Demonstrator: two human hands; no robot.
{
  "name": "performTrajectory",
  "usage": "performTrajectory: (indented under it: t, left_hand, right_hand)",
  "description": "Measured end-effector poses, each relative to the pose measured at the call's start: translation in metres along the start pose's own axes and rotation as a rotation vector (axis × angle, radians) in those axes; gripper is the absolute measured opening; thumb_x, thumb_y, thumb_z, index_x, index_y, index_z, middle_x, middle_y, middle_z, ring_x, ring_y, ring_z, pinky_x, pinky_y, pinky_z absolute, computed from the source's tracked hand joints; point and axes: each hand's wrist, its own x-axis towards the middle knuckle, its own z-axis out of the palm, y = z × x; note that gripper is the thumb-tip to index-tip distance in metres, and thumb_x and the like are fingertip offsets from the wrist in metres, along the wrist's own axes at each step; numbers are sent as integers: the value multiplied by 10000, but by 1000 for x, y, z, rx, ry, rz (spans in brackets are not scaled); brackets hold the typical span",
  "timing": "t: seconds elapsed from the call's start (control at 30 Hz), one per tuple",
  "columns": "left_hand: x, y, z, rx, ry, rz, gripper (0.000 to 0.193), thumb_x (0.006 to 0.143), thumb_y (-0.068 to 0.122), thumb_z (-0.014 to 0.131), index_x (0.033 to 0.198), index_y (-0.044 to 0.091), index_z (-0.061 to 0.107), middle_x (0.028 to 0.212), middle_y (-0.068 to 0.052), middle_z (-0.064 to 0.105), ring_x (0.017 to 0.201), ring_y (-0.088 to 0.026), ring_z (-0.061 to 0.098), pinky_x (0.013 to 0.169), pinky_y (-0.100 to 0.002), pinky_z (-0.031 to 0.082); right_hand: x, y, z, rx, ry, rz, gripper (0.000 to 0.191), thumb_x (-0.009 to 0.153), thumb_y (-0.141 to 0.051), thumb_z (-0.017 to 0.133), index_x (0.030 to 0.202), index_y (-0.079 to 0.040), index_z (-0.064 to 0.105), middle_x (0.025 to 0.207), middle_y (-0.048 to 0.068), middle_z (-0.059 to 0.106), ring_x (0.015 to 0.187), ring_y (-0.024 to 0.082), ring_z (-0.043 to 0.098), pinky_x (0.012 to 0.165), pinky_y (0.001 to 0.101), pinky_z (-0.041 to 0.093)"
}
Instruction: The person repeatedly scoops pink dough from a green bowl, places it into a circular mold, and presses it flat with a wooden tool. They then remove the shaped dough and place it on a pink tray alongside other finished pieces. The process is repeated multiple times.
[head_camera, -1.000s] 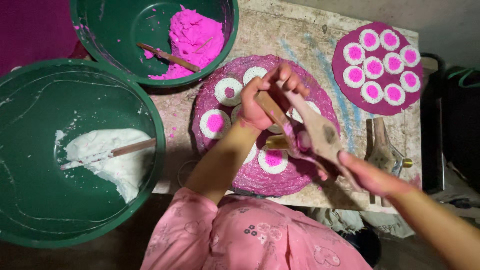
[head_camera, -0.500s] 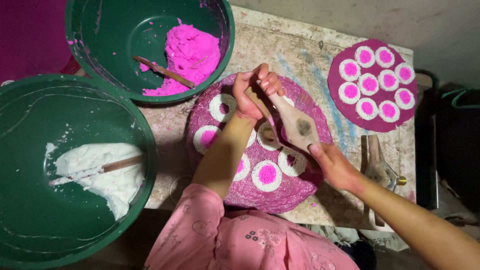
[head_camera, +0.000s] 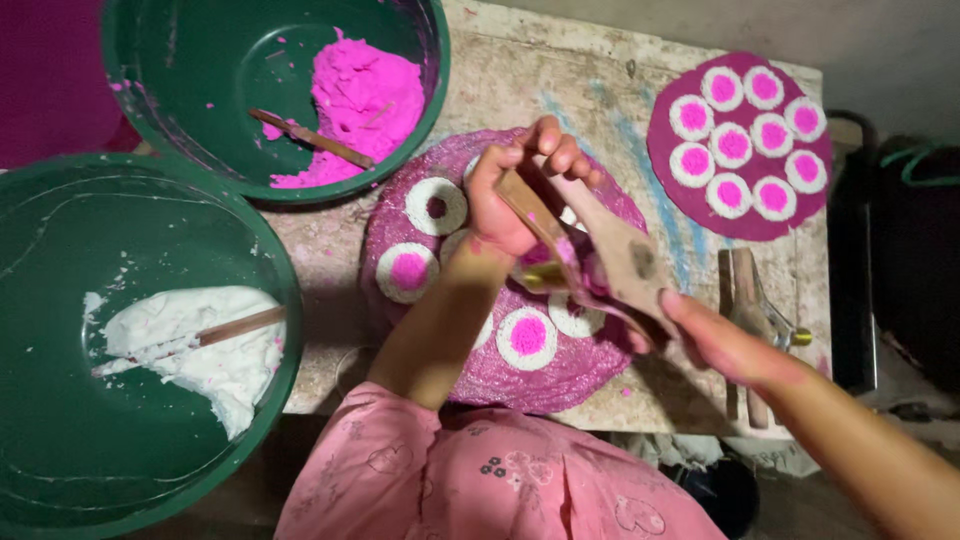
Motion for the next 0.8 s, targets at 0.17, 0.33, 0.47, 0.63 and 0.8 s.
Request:
performTrajectory:
  t: [0.17, 0.33, 0.47, 0.63, 0.8]
  left_hand:
    - [-21, -73, 5, -238, -15, 34, 210, 918, 341, 495, 982, 140, 490, 897, 11, 483, 914, -168, 507, 967, -394, 443]
    - [-47, -96, 9, -291, -27, 25, 214, 940, 364, 474, 944, 150, 489, 858, 20, 474, 838, -153, 498, 910, -386, 450]
    - [-57, -96, 12, -249, -64, 16, 233, 956, 378, 472, 926, 148, 491, 830, 21, 468, 807, -151, 486, 881, -377, 450]
    - [-58, -103, 10, -226, 16, 55, 244, 949, 389, 472, 907, 150, 492, 811, 25, 474, 795, -156, 490, 876, -386, 451]
    - [-27, -84, 35, -150, 18, 104, 399, 937, 501, 506, 938, 103, 526, 827, -29, 515, 819, -189, 515, 817, -376, 449]
  right_hand:
    - [-69, 14, 0, -302, 236, 251, 791, 1023, -610, 271, 833, 3, 733, 690, 93, 699, 618, 186, 615, 617, 354, 501]
    - [-93, 14, 45, -455, 427, 250, 687, 1012, -576, 338, 851, 3, 671, 658, 85, 641, 617, 182, 613, 631, 361, 526]
    - [-100, 12, 64, -392, 420, 216, 691, 1020, -577, 348, 807, 16, 634, 629, 75, 599, 588, 192, 567, 599, 385, 499]
    - [-102, 15, 50, -489, 409, 254, 684, 1015, -570, 327, 771, -6, 627, 606, 77, 603, 567, 198, 585, 596, 383, 503]
    - [-72, 21, 29, -553, 468, -58, 691, 1068, -588, 340, 841, 14, 592, 718, 108, 575, 722, 193, 548, 685, 351, 489]
